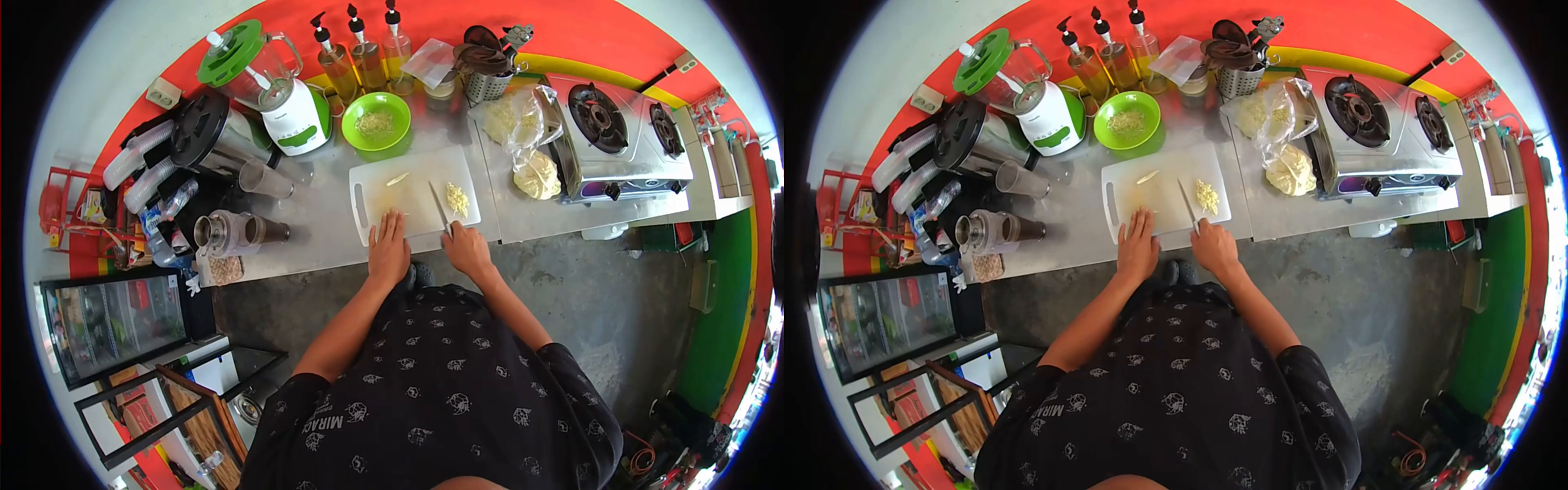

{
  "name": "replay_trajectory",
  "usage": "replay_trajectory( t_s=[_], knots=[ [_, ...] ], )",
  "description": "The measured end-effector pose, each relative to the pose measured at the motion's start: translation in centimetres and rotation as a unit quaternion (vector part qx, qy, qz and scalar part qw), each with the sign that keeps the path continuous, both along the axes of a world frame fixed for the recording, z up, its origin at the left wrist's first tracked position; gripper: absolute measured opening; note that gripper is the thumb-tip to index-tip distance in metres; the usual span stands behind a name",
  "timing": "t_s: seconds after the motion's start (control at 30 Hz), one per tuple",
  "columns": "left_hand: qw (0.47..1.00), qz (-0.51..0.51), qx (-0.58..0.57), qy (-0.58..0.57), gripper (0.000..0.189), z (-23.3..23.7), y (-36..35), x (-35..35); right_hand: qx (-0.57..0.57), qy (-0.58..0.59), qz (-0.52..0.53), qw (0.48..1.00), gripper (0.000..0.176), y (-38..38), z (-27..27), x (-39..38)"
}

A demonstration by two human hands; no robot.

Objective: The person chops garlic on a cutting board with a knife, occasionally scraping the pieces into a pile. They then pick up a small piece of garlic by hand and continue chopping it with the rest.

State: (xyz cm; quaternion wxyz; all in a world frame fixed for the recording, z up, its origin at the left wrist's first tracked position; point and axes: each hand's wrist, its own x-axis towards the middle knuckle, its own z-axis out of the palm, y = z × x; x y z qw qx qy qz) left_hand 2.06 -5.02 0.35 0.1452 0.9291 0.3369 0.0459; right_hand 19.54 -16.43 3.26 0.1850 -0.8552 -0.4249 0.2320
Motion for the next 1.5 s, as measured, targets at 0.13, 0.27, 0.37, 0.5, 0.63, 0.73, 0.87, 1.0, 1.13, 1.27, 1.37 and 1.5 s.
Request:
replay_trajectory(
  t_s=[0.13, 0.27, 0.37, 0.5, 0.63, 0.73, 0.87, 1.0, 1.13, 1.27, 1.37, 1.5],
  knots=[
    [0.999, 0.003, -0.006, -0.034, 0.065, -0.1, -0.2, 1.0, -0.014, -0.013, 0.034, 0.999, 0.030, 0.2, -1.0, -0.5],
    [0.999, -0.002, -0.008, -0.031, 0.063, 0.3, -1.2, 3.3, -0.008, -0.009, -0.006, 1.000, 0.030, 0.6, -0.7, -0.8],
    [0.999, 0.021, 0.015, -0.032, 0.061, 1.6, -1.6, 4.0, 0.011, -0.006, 0.003, 1.000, 0.031, 1.2, -0.1, -1.3],
    [0.996, 0.032, 0.057, -0.054, 0.059, 2.7, -1.3, 4.0, 0.000, -0.022, 0.009, 1.000, 0.030, 2.0, 0.3, -1.8],
    [0.998, 0.004, 0.027, -0.059, 0.058, 0.9, -0.9, 3.6, -0.009, -0.035, 0.033, 0.999, 0.028, 2.4, -0.1, -1.9],
    [0.998, -0.015, 0.031, -0.060, 0.058, 0.5, -1.5, 3.3, -0.058, -0.075, 0.070, 0.993, 0.024, 2.0, -0.3, -1.9],
    [0.997, -0.017, 0.018, -0.077, 0.058, 1.0, -2.3, 2.9, -0.103, -0.076, 0.105, 0.986, 0.022, 1.2, 0.2, -2.2],
    [0.996, -0.031, 0.033, -0.079, 0.059, 0.9, -1.8, 2.9, -0.114, -0.082, 0.102, 0.985, 0.023, 1.6, -0.6, -2.4],
    [0.995, -0.038, 0.018, -0.086, 0.060, 0.9, -1.4, 2.9, -0.140, -0.097, 0.110, 0.979, 0.025, 2.5, 0.4, -1.9],
    [0.996, -0.033, 0.005, -0.081, 0.058, 1.0, -1.3, 2.6, -0.163, -0.080, 0.119, 0.976, 0.026, 2.4, 0.4, -2.7],
    [0.997, -0.027, -0.005, -0.078, 0.058, 1.2, -1.0, 2.9, -0.169, -0.080, 0.111, 0.976, 0.025, 2.9, -0.1, -2.6],
    [0.997, -0.023, -0.022, -0.069, 0.057, 1.4, -0.6, 3.0, -0.162, -0.090, 0.108, 0.977, 0.026, 2.9, 0.8, -2.3]
  ],
)
